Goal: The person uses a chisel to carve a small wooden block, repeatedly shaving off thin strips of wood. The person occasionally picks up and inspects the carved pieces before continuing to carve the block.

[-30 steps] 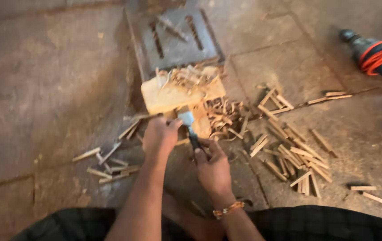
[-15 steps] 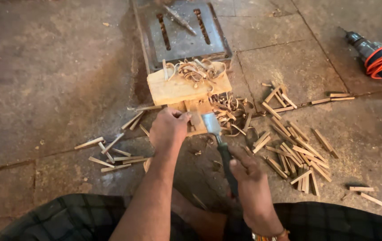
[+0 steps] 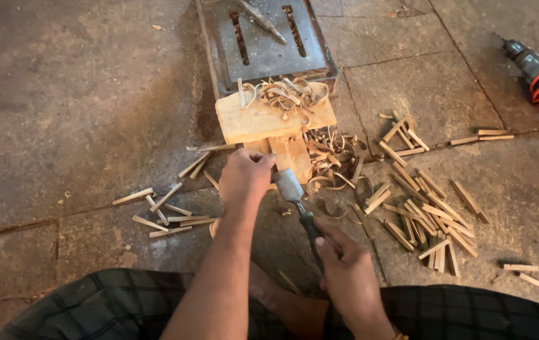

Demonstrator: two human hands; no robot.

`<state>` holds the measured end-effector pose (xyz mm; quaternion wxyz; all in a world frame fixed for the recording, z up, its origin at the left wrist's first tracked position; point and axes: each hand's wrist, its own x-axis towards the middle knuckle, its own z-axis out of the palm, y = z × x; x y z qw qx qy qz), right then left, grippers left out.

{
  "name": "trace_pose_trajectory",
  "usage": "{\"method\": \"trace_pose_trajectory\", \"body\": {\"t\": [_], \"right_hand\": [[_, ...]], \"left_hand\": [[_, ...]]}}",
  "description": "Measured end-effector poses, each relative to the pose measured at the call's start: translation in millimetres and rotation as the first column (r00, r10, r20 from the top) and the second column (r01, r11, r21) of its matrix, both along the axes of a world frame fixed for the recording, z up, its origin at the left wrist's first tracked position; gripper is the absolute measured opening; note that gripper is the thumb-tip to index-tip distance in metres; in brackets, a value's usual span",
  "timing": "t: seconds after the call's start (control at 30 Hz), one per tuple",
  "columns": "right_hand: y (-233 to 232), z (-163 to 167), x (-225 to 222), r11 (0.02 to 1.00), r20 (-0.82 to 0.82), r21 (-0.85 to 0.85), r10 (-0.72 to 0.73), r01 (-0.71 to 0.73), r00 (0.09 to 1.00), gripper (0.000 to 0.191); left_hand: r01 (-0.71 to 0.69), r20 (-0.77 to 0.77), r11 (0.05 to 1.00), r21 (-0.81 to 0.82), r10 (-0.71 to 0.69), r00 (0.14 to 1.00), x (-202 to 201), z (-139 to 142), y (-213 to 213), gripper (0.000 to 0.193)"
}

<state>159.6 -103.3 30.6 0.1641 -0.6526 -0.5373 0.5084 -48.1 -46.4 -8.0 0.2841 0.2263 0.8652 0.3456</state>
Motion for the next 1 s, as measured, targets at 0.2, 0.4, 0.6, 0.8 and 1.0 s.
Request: {"method": "trace_pose_trajectory", "body": {"t": [0.2,0.4,0.6,0.8,1.0], "right_hand": [[-5.9,-30.5,2.5,0.997,-0.065,0.069,-0.017,0.022,0.998,0.035],[7.8,-57.7,-17.9,0.718,-0.163,0.693,0.237,-0.06,0.958,0.032],[27.9,-52.1,-57.2,0.963,-0.079,0.269,-0.009,0.03,0.997,0.037],[29.2,-28.6,-55.8,0.987,-0.409,-0.124,-0.146,0.103,0.901,0.037],[27.8,-33.2,-57.8,0.964,-0.121,0.264,0.018,0.015,0.992,0.036]], "left_hand": [[0.339,0.091,0.915,-0.218,-0.327,0.941,-14.9,8.5,-4.1,0.046],[0.183,0.074,0.952,-0.246,-0.17,0.983,-8.1,16.7,2.1,0.045],[0.085,-0.026,0.958,-0.275,-0.096,0.995,-12.7,2.3,11.3,0.048],[0.074,-0.214,0.997,-0.033,-0.079,0.974,-7.3,-24.6,-2.7,0.05],[0.12,-0.012,0.992,-0.048,-0.12,0.993,-11.4,-20.5,-6.6,0.046]]}}
